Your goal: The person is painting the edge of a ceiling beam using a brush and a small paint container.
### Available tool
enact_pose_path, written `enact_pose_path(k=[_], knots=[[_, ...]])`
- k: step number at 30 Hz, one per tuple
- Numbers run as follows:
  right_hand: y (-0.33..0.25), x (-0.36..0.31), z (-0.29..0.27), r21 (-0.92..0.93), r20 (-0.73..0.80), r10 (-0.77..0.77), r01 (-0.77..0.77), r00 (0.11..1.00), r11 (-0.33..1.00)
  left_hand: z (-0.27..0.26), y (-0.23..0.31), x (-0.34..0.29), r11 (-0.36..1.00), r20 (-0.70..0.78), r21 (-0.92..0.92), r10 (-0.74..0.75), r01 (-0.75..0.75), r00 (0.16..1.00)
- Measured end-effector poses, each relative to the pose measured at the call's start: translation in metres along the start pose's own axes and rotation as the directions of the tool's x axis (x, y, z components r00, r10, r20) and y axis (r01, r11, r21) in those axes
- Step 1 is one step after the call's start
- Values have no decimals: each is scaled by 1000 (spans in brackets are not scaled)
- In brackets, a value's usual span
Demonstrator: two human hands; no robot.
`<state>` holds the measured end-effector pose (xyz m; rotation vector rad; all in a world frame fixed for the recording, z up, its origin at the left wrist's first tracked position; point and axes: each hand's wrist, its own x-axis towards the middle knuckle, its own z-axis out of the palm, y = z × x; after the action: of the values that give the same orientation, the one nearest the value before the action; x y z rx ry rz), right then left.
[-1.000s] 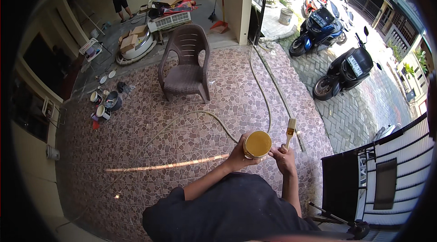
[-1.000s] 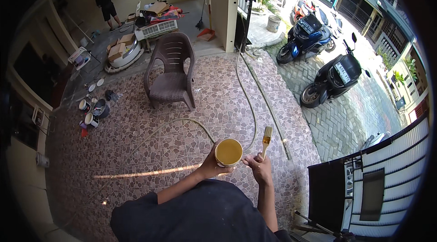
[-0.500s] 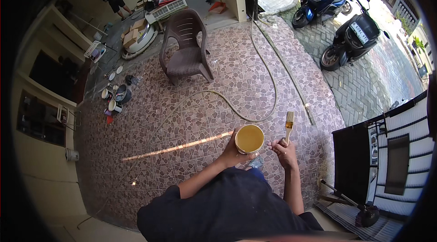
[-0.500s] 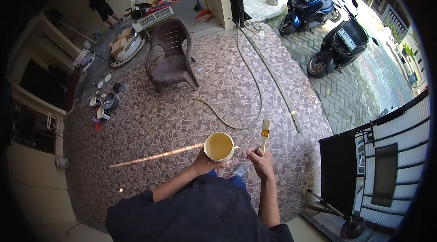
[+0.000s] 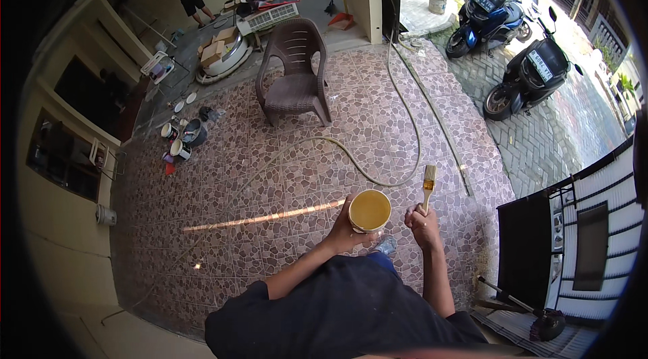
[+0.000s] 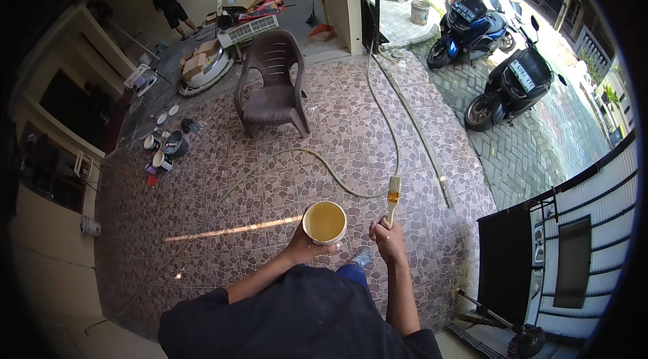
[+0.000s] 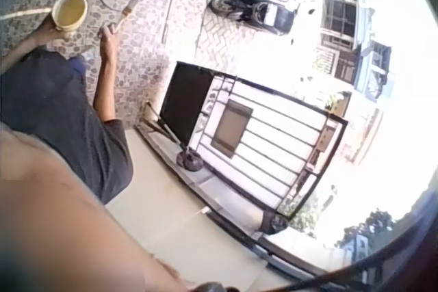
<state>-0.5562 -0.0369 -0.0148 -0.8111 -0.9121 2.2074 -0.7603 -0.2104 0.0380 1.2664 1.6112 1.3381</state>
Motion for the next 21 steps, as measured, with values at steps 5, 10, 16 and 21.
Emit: enact_pose_path(k=[5, 10, 16, 21], knots=[[40, -31, 46, -50, 20, 26, -25, 999, 998, -38, -12, -43, 996, -57, -28, 78, -79, 995], [99, -62, 99, -40, 58, 67, -65, 996, 997, -88, -32, -106, 989, -94, 13, 146, -145, 985], [161, -97, 176, -61, 68, 144, -140, 987, 988, -143, -52, -191, 993, -136, -42, 108, -115, 985], [189, -106, 220, -167, 168, 224, -196, 960, 966, -171, -65, -239, 990, -251, -18, 130, -139, 959]])
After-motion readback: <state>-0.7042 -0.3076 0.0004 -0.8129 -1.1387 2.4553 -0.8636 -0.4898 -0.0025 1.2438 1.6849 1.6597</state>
